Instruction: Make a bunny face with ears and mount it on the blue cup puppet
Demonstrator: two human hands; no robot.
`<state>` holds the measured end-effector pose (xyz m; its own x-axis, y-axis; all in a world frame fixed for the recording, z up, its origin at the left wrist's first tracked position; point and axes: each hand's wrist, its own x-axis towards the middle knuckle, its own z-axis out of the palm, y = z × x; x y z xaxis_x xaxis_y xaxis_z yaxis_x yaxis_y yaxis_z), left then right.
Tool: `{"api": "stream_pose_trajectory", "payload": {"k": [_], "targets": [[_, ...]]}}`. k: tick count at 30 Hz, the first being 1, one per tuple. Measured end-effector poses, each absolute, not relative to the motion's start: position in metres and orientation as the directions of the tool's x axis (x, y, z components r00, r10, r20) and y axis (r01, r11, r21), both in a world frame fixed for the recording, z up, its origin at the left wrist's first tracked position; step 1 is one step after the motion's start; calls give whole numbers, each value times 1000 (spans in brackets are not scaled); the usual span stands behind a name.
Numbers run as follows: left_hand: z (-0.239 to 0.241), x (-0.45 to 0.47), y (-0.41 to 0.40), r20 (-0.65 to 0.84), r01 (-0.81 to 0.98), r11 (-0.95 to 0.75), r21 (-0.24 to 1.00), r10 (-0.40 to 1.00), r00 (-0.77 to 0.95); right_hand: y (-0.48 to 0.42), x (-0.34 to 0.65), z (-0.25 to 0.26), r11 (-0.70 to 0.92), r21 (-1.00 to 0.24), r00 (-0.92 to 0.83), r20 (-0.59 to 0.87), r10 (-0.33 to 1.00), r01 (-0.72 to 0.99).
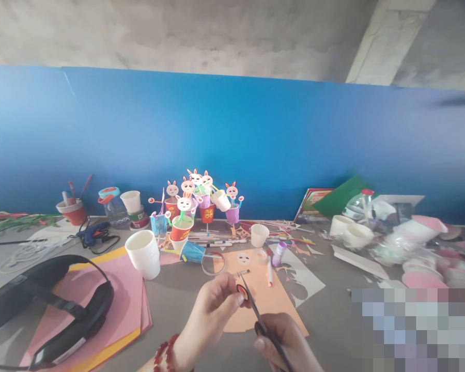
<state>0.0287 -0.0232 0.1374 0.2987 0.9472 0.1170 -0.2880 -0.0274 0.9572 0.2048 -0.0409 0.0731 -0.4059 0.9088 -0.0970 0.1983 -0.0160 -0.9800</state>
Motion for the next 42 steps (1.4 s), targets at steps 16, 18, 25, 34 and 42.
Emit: {"api": "stream_pose_trajectory", "payload": {"k": [16, 18, 25, 34, 42], "targets": [[137, 20, -19, 97, -172, -32, 985, 918, 384, -39, 211, 72, 11, -965, -443, -109, 890, 261], [137, 19, -18, 98, -162, -36, 986, 915, 393, -39, 212, 70, 17, -965, -443, -104, 890, 261], [136, 17, -19, 86, -130, -36, 991, 911, 402, -40, 209, 60, 52, -975, -408, -41, 912, 214], [133, 15, -14, 80, -156, -12, 988, 896, 437, -39, 215, 68, 103, -941, -425, -47, 904, 323], [132, 18, -16, 104, -182, -30, 983, 904, 414, -41, 216, 65, 67, -953, -419, -66, 906, 296]]}}
